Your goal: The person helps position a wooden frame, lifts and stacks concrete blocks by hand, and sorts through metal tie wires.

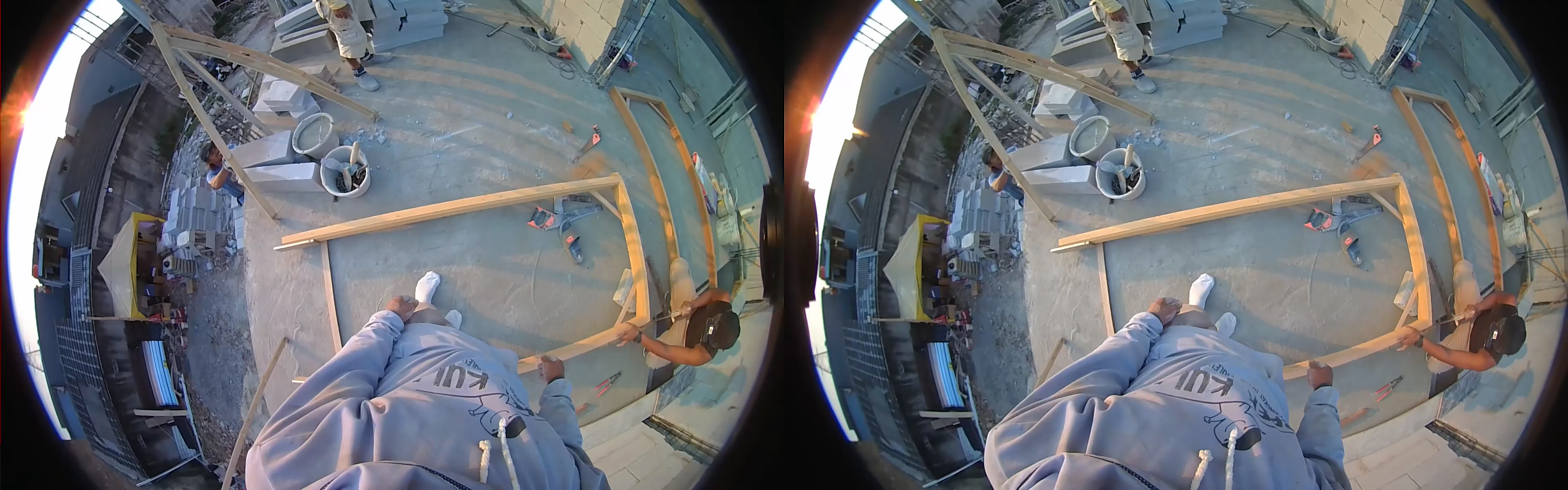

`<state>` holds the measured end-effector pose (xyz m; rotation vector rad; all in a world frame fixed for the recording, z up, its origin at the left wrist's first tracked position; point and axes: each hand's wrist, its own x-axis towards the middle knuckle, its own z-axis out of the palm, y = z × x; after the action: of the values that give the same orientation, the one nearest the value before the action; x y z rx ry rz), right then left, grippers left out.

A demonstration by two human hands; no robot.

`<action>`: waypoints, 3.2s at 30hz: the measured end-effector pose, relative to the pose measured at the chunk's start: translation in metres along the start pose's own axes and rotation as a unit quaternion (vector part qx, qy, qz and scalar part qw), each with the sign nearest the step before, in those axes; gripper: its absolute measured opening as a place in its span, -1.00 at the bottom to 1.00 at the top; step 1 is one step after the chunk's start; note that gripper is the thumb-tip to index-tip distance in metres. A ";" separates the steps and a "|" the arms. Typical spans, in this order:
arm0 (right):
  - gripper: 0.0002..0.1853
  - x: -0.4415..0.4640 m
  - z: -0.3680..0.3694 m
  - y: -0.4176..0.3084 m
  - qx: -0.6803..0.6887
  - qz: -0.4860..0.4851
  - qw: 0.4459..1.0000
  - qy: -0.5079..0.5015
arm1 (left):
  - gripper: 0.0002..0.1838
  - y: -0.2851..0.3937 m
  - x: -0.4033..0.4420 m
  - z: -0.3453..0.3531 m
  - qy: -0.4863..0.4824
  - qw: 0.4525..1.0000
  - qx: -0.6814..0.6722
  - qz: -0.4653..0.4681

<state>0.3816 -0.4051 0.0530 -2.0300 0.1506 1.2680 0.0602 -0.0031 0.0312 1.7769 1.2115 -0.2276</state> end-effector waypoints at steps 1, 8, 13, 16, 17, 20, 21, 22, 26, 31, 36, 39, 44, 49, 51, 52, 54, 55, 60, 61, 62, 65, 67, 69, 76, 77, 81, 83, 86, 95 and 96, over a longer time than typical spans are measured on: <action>-0.68 0.002 -0.002 -0.014 -0.057 -0.033 0.998 0.011 | -0.69 0.001 -0.004 -0.003 0.007 1.000 -0.013 -0.015; -0.59 -0.004 0.020 -0.088 -0.087 -0.081 0.993 0.018 | -0.68 0.009 -0.028 -0.023 0.011 0.999 -0.018 -0.045; -0.59 -0.018 0.042 -0.103 -0.132 -0.074 0.988 0.017 | -0.67 -0.027 -0.006 -0.010 0.047 0.994 -0.059 -0.073; -0.62 -0.016 0.045 -0.089 -0.143 -0.037 0.989 0.019 | -0.66 -0.025 -0.005 -0.019 0.047 0.994 -0.071 -0.069; -0.63 -0.015 0.046 -0.085 -0.143 -0.018 0.989 0.019 | -0.66 -0.025 -0.005 -0.022 0.049 0.994 -0.074 -0.070; -0.66 -0.013 0.048 -0.067 -0.134 0.009 0.991 0.007 | -0.68 -0.014 -0.012 -0.040 0.035 0.994 -0.061 -0.082; -0.67 -0.008 0.051 -0.060 -0.125 0.027 0.992 0.008 | -0.68 -0.013 -0.014 -0.044 0.030 0.993 -0.060 -0.093; -0.66 -0.005 0.056 -0.060 -0.129 0.035 0.991 0.010 | -0.68 -0.030 -0.007 -0.039 0.037 0.992 -0.064 -0.099; -0.64 0.007 0.079 -0.073 -0.203 0.022 0.979 0.013 | -0.68 -0.065 0.006 -0.051 0.041 0.993 -0.077 -0.085; -0.59 0.024 0.134 -0.133 -0.234 -0.070 0.970 0.001 | -0.56 -0.122 0.044 -0.075 0.010 0.971 -0.199 -0.131; -0.56 0.002 0.211 -0.230 -0.177 -0.040 0.983 -0.022 | -0.77 -0.144 0.048 -0.127 0.087 0.980 -0.164 -0.064; -0.58 0.002 0.251 -0.257 -0.191 -0.067 0.979 -0.022 | -0.78 -0.198 0.063 -0.139 0.095 0.969 -0.220 -0.054; -0.63 0.014 0.310 -0.273 -0.314 -0.056 0.945 -0.070 | -0.64 -0.238 0.032 -0.188 0.102 0.928 -0.316 -0.171; -0.68 0.090 0.354 -0.299 -0.541 -0.168 0.814 -0.128 | -0.67 -0.282 -0.010 -0.195 0.228 0.878 -0.363 -0.211; -0.64 0.109 0.389 -0.341 -0.641 -0.185 0.728 -0.155 | -0.67 -0.257 -0.037 -0.213 0.238 0.799 -0.489 -0.255; -0.63 0.107 0.416 -0.376 -0.692 -0.224 0.660 -0.188 | -0.67 -0.251 -0.049 -0.212 0.250 0.771 -0.524 -0.261; -0.59 0.138 0.471 -0.410 -0.712 -0.165 0.662 -0.163 | -0.69 -0.217 -0.069 -0.226 0.261 0.740 -0.514 -0.346; -0.58 0.145 0.508 -0.436 -0.719 -0.183 0.648 -0.175 | -0.70 -0.212 -0.074 -0.223 0.261 0.713 -0.532 -0.376; -0.54 0.221 0.707 -0.528 -0.666 -0.267 0.665 -0.207 | -0.71 -0.212 -0.071 -0.185 0.213 0.662 -0.580 -0.425; -0.54 0.233 0.747 -0.545 -0.654 -0.295 0.663 -0.215 | -0.70 -0.191 -0.054 -0.206 0.192 0.680 -0.526 -0.473; -0.55 0.247 0.786 -0.564 -0.641 -0.287 0.678 -0.218 | -0.68 -0.189 -0.039 -0.209 0.201 0.704 -0.506 -0.457; -0.54 0.278 0.882 -0.593 -0.632 -0.411 0.639 -0.153 | -0.64 -0.162 0.039 -0.265 0.241 0.719 -0.506 -0.411; -0.49 0.303 0.930 -0.603 -0.628 -0.489 0.587 -0.151 | -0.59 -0.158 0.083 -0.285 0.244 0.736 -0.510 -0.373; -0.53 0.342 0.966 -0.595 -0.585 -0.595 0.540 -0.107 | -0.56 -0.172 0.116 -0.282 0.231 0.765 -0.492 -0.346; -0.61 0.405 0.984 -0.591 -0.645 -0.592 0.465 -0.132 | -0.64 -0.279 0.231 -0.275 0.237 0.830 -0.348 -0.366; -0.67 0.405 0.977 -0.597 -0.611 -0.634 0.453 -0.140 | -0.62 -0.301 0.250 -0.273 0.257 0.834 -0.334 -0.356; -0.72 0.330 0.879 -0.626 -0.614 -0.363 0.569 -0.409 | -0.64 -0.336 0.357 -0.323 0.291 0.891 -0.211 -0.278; -0.77 0.339 0.814 -0.601 -0.559 -0.438 0.557 -0.431 | -0.62 -0.365 0.410 -0.320 0.243 0.923 -0.139 -0.263; -0.79 0.317 0.786 -0.602 -0.553 -0.303 0.671 -0.390 | -0.55 -0.398 0.500 -0.319 0.224 0.945 -0.032 -0.237; -0.71 0.347 0.686 -0.571 -0.490 -0.256 0.827 -0.108 | -0.49 -0.394 0.634 -0.288 0.226 0.931 0.083 -0.274; -0.69 0.352 0.665 -0.565 -0.458 -0.215 0.859 -0.079 | -0.50 -0.403 0.640 -0.289 0.223 0.930 0.088 -0.278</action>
<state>0.3262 0.5195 -0.1108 -2.4715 -1.1289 1.3141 -0.0433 0.6515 -0.4344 1.6425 2.0782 -0.2706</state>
